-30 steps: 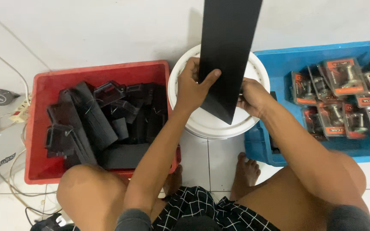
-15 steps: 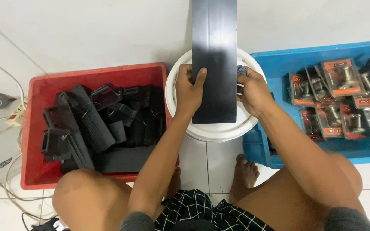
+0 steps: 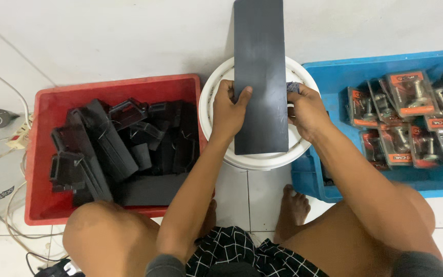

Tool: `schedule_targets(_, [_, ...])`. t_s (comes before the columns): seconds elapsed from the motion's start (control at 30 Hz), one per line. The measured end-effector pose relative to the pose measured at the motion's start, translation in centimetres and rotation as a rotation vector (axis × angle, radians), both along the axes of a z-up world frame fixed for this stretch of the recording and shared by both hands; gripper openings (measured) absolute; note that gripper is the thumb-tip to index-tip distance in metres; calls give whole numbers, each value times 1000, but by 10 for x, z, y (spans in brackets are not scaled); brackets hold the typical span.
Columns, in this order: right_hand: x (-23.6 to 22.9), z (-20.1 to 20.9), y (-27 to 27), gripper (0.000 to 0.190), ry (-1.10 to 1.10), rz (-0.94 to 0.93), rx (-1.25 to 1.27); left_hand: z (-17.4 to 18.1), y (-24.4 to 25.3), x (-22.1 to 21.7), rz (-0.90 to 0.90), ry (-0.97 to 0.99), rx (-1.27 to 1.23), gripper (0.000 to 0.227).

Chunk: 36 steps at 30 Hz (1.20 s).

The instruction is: The person sands the surface of a black plastic component using a small piece of abrasive paper while holding the part steady on top of a white bucket.

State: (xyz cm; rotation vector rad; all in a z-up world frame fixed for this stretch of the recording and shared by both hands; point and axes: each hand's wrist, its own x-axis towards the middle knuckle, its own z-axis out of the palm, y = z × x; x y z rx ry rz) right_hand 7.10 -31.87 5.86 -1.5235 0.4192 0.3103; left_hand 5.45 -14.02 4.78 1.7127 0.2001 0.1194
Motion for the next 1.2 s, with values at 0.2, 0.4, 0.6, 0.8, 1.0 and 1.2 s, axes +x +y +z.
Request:
schedule_targets(0.2, [-9, 1, -3, 12, 9, 36, -84, -18, 3, -7, -44, 51, -31, 19])
schedule_targets(0.4, [-10, -12, -1, 17, -32, 14, -96, -21, 1, -11, -38, -2, -121, 20])
schedule_targets(0.6, [-20, -1, 11, 20, -71, -119, -47, -19, 0, -16, 7, -48, -56, 21])
schedule_targets(0.8, [-26, 15, 16, 16, -101, -204, 80, -3, 5, -12, 3, -426, 57, 24])
schedule_targets(1.0, [-24, -33, 10, 16, -156, -351, 203, -16, 1, -16, 53, -613, 167, 29])
schedule_targets(1.2, [-23, -46, 2, 22, -231, -339, 153, -19, 0, -13, 24, -625, 139, 26])
